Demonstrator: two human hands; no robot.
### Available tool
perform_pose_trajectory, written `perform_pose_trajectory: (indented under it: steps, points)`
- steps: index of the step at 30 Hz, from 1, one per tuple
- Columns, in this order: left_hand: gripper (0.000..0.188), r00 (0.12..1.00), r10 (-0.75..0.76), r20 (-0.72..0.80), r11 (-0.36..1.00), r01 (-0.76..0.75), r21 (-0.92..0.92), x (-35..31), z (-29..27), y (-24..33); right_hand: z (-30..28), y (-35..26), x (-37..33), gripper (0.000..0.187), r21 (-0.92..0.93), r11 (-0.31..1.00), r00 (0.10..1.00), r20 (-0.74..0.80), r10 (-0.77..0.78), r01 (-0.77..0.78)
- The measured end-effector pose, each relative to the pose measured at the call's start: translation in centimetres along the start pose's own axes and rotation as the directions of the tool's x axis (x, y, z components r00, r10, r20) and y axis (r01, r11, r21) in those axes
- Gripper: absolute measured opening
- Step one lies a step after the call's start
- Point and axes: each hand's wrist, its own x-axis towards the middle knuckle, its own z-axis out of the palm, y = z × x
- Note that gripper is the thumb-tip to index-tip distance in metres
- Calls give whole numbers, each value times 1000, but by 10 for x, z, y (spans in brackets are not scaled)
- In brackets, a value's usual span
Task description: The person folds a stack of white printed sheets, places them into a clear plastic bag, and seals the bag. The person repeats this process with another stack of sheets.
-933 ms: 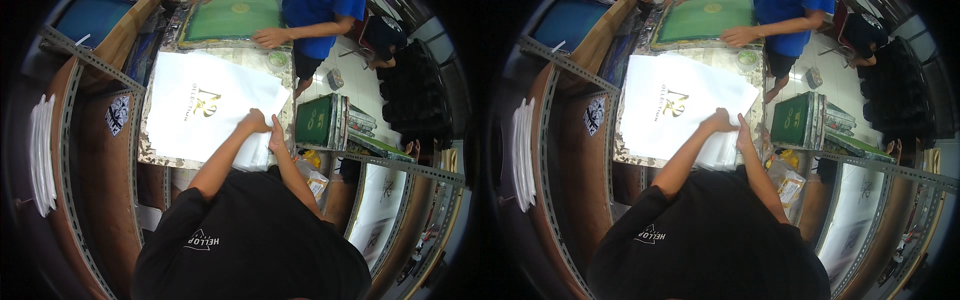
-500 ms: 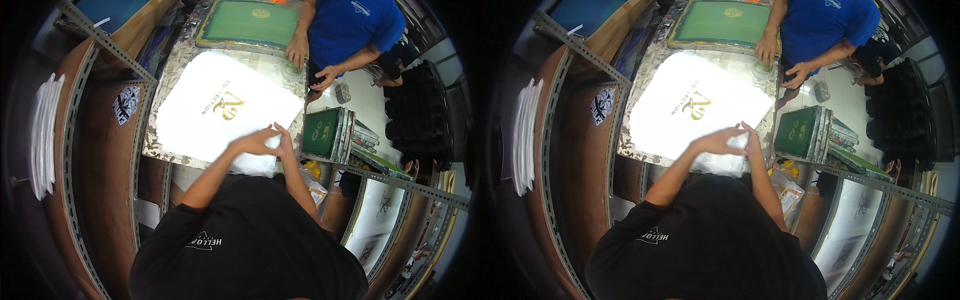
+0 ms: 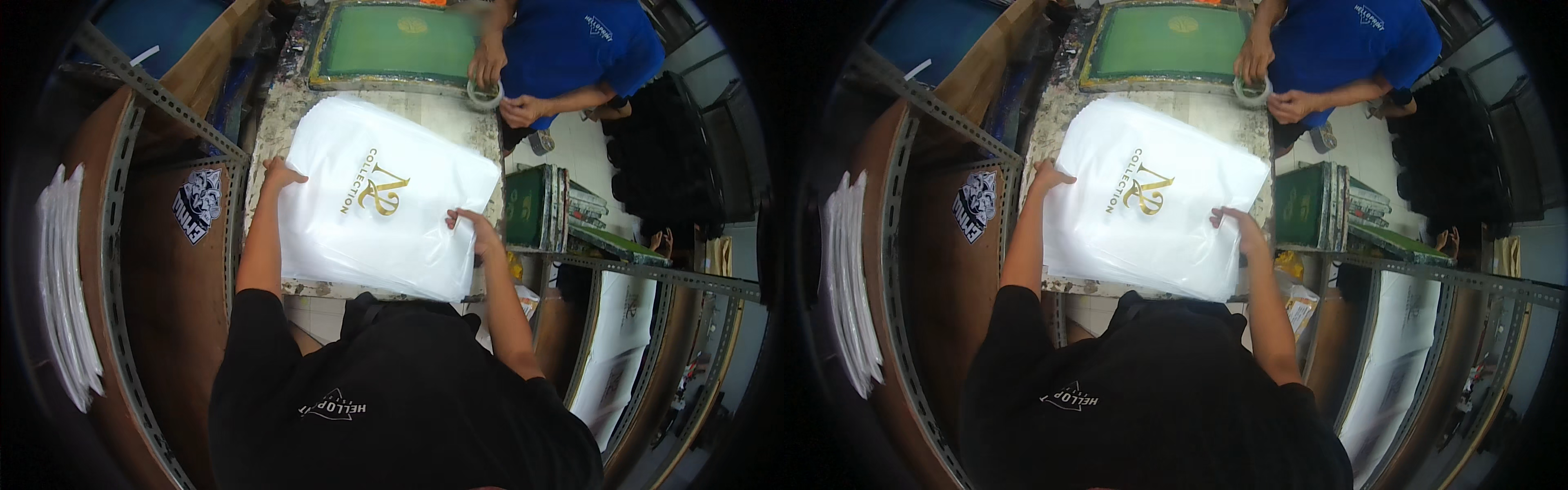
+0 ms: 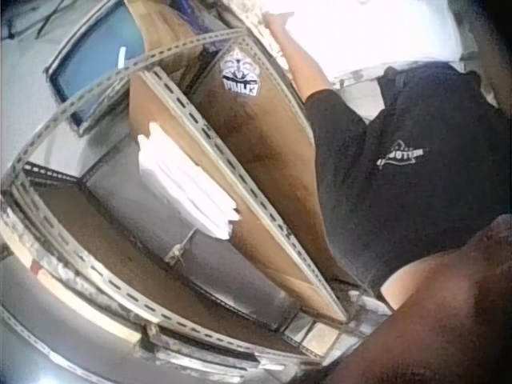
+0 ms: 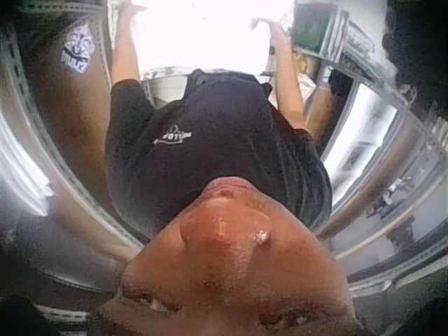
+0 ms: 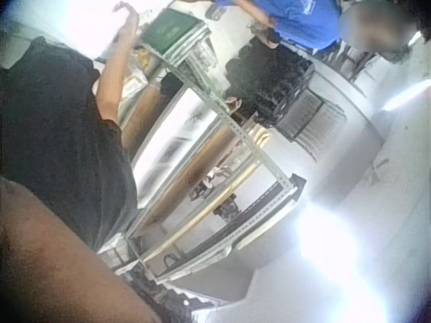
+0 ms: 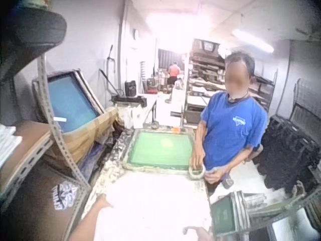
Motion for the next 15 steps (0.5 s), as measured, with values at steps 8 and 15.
perform_pose_trajectory:
  steps: [8, 15]
  points:
    - [86, 903, 174, 392, 981, -126, -147, -28, -25, -16, 6, -25, -6, 37, -199, 978, 987, -138, -82, 54]
    - [73, 793, 115, 599, 748, 328, -577, -76, -18, -13, 2, -21, -11, 37, -275, 951, 948, -241, -209, 140]
